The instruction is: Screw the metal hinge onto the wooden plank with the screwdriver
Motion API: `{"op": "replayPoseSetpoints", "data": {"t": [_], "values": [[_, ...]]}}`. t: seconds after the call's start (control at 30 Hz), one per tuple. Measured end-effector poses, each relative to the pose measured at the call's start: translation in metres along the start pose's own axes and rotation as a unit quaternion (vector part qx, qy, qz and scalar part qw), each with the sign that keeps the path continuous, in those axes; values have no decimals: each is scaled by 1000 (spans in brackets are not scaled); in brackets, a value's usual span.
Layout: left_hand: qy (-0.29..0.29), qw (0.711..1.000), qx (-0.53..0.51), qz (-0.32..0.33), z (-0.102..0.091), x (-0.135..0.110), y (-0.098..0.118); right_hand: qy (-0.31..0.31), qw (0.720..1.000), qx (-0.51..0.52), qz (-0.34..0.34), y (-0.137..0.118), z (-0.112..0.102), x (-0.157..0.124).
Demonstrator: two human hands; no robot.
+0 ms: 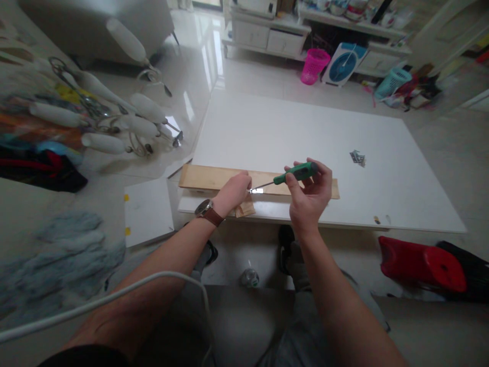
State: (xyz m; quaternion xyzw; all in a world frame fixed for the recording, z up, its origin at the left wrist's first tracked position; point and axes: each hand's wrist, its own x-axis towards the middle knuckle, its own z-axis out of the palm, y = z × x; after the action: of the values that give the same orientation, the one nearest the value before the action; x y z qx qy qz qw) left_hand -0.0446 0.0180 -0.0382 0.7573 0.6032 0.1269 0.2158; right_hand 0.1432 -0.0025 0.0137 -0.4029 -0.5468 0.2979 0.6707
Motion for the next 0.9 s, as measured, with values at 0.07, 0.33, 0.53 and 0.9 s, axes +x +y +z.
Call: {"op": "replayPoseSetpoints", "data": {"t": [0.07,0.33,0.53,0.9], "values": [[5,1000,1,7,0,0,-1,-1,1000,-4,-6,0,0,0],[-9,999,-9,32,0,5,-12,-3,1000,-1,-12,1,-3,1],[3,999,-14,29,2,7,-13,-1,1000,-5,-21,2,-2,1],[-1,1000,-15,16,-1,6,-9,5,1000,3,8,-5,0,1]]}}
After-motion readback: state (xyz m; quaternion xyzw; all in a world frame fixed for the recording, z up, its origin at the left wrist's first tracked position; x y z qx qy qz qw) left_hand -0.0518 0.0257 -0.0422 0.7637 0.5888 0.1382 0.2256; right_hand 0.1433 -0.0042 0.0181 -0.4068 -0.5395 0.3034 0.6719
